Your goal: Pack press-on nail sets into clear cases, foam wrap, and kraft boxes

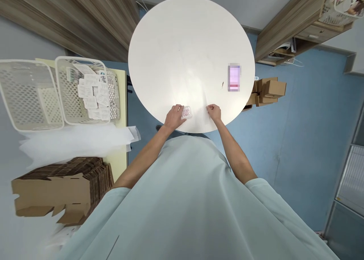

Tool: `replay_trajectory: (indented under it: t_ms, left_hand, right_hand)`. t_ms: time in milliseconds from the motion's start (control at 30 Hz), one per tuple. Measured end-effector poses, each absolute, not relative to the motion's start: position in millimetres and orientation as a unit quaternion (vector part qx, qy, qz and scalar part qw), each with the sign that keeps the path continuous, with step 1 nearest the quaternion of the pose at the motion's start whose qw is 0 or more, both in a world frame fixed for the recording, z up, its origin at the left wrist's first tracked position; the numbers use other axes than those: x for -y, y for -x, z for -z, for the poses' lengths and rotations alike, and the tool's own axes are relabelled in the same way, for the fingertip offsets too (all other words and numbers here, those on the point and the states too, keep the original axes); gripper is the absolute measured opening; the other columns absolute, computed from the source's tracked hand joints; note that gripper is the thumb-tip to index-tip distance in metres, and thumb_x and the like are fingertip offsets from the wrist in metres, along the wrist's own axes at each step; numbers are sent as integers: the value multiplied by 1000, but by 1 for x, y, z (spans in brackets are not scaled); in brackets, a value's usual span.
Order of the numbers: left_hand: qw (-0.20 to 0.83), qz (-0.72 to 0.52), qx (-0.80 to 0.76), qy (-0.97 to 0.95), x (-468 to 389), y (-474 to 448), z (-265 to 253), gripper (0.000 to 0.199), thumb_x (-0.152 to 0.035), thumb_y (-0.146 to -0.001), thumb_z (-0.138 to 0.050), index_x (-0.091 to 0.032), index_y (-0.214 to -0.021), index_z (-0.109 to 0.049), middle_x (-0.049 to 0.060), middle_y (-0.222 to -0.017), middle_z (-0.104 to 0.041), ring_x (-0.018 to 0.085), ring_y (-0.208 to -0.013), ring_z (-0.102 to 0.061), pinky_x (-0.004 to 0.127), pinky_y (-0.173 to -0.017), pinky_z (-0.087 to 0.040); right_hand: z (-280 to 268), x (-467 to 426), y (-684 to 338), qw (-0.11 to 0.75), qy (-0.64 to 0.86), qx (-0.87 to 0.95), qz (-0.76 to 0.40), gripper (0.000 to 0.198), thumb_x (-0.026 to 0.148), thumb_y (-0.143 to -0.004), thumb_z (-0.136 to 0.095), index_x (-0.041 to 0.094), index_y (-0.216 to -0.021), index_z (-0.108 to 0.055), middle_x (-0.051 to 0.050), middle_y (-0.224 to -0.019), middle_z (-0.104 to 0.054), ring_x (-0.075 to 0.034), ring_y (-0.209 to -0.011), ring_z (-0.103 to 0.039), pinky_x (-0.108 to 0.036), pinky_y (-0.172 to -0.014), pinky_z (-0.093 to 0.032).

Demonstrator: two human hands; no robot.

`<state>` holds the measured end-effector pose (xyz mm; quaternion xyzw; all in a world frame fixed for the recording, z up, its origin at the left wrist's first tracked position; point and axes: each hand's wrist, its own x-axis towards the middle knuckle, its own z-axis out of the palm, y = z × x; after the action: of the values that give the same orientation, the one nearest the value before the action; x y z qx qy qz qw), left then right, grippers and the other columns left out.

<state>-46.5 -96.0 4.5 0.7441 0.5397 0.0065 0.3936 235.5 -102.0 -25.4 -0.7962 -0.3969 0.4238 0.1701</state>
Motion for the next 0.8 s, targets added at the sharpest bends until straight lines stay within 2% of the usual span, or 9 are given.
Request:
replay_trajectory:
  t_ms: [233, 433, 633, 800]
  left_hand:
    - [346, 62, -529, -772, 117, 24, 12, 69, -25, -94, -76, -18, -159, -53, 21, -158, -54, 42, -143, -53, 54, -113, -56]
    - [341, 50, -529, -775, 127, 27, 22, 71, -24, -94, -75, -16, -161, -52, 23, -159, -54, 43, -144, -53, 54, -116, -53]
    - [339, 38, -529, -777, 128, 21, 23, 70, -24, -94, -75, -13, -160, -53, 24, -158, -55, 42, -143, -53, 53, -116, -53]
    - [357, 23, -534, -766, 130, 17, 25, 72, -25, -92, -78, -12, -159, -54, 24, -160, -56, 43, -145, -53, 55, -118, -52]
  right_hand:
    - [16, 123, -234, 89, 801, 429, -407, 20, 39, -98, -70, 22, -107, -72, -9, -112, -82, -26, -105, -75, -37, -93, -57]
    - [-1, 143, -227, 70, 793, 448, -406, 15, 35, -103, -61, 24, -102, -70, -7, -110, -83, -23, -99, -76, -34, -86, -57]
    - [-23, 148, -207, 74, 755, 512, -403, 16, 36, -109, -59, 25, -105, -70, -5, -111, -82, -22, -94, -75, -33, -82, -54]
    - [-29, 147, -181, 43, 707, 579, -404, 16, 33, -111, -58, 24, -106, -70, -5, -113, -81, -22, -94, -74, -34, -82, -52]
